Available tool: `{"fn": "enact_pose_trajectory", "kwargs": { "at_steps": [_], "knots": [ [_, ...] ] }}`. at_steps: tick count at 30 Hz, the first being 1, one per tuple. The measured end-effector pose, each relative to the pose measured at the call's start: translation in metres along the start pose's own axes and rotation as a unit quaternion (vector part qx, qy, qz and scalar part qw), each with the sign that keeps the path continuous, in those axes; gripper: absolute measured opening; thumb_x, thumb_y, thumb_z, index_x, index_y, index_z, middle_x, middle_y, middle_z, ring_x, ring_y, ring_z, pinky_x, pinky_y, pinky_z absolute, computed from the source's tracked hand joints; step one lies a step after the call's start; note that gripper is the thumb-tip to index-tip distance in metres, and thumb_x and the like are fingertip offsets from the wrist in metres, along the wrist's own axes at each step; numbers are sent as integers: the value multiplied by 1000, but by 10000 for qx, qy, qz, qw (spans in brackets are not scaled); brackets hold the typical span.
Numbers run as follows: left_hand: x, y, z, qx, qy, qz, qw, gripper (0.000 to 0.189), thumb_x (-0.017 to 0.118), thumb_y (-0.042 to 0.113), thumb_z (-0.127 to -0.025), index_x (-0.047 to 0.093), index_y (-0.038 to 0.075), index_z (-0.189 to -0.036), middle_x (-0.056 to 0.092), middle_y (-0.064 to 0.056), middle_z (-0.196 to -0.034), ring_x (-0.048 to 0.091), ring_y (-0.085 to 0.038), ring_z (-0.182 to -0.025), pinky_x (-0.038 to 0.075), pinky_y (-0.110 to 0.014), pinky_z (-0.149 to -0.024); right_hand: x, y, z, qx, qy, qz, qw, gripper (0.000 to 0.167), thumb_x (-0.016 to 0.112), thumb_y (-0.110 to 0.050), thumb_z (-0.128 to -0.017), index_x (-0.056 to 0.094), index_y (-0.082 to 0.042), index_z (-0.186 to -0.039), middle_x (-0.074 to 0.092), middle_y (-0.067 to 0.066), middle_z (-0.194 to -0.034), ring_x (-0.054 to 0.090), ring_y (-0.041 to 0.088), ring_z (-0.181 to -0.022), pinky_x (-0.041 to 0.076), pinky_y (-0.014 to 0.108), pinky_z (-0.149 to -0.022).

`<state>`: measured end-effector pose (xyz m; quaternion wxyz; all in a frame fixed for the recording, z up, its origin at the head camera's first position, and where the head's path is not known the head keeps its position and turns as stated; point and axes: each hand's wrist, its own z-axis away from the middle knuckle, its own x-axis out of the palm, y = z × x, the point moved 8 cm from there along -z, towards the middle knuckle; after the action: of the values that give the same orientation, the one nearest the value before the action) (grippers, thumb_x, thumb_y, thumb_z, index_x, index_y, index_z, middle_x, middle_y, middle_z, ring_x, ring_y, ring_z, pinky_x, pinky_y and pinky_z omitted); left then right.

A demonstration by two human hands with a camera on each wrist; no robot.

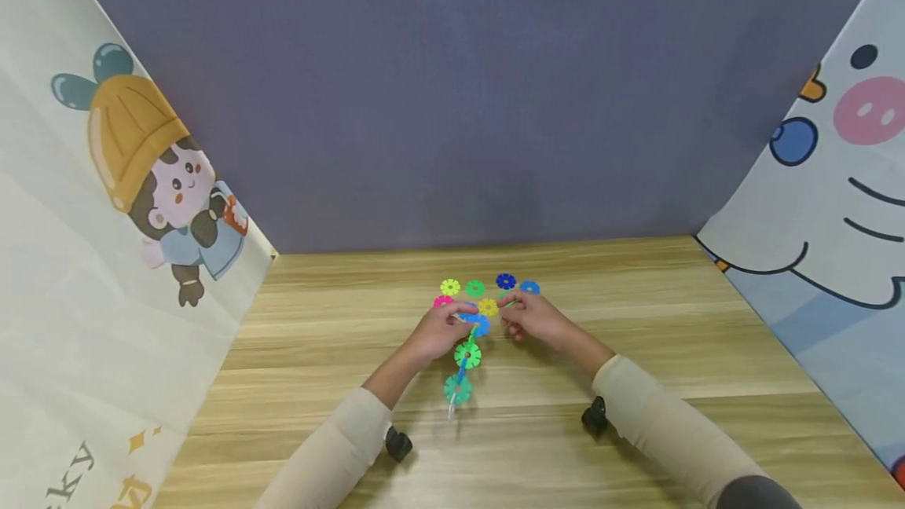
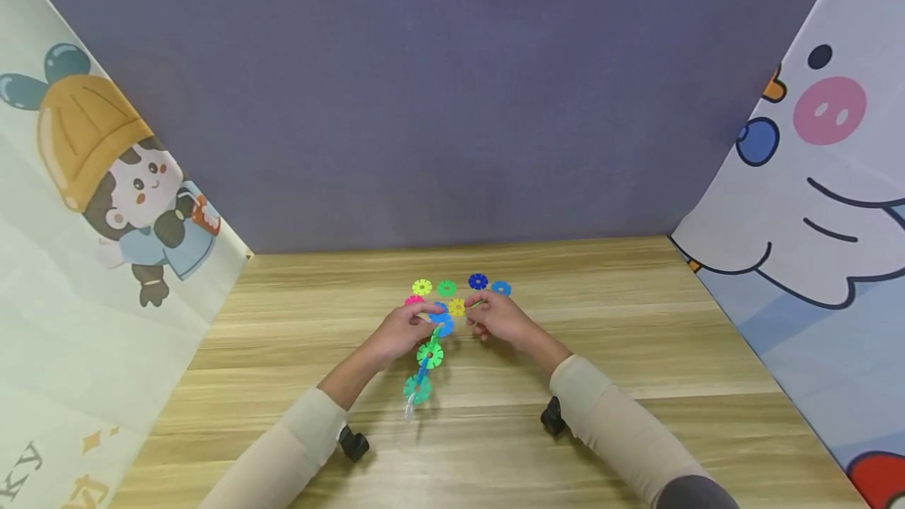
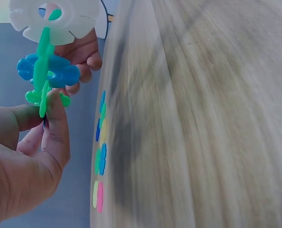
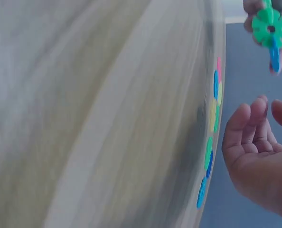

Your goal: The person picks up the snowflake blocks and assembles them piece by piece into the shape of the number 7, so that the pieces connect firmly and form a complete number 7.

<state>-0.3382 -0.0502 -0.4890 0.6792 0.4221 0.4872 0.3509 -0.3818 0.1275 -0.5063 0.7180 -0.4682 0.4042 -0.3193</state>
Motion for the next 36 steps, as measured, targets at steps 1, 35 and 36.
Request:
{"fn": "enact_pose_trajectory", "kwargs": {
  "at_steps": [1,35,36],
  "knots": [
    [-1,-1,0,-19,15,47,10000,34,67,19,-97,67,12,-131,72,-9,-108,65,-16,-88,55,-30,-74,-3,1,-1,-3,11,51,10000,32,57,-15,-104,56,3,-130,68,18,-95,58,18,-68,54,32,-64],
    [1,-13,2,-449,-159,762,9960,33,60,15,-102,63,13,-135,61,-4,-91,61,-15,-80,56,-28,-67,-75,15,-47,-260,784,4259,9010,44,58,-26,-104,58,-1,-140,56,24,-145,47,48,-137,39,61,-114],
    [1,-13,2,-438,-157,759,9960,32,60,15,-102,63,13,-134,61,-4,-90,61,-15,-80,56,-28,-67,-76,16,-48,-246,795,4216,9030,43,58,-26,-104,59,-2,-139,57,24,-144,48,47,-136,41,60,-112]
  ]
}}
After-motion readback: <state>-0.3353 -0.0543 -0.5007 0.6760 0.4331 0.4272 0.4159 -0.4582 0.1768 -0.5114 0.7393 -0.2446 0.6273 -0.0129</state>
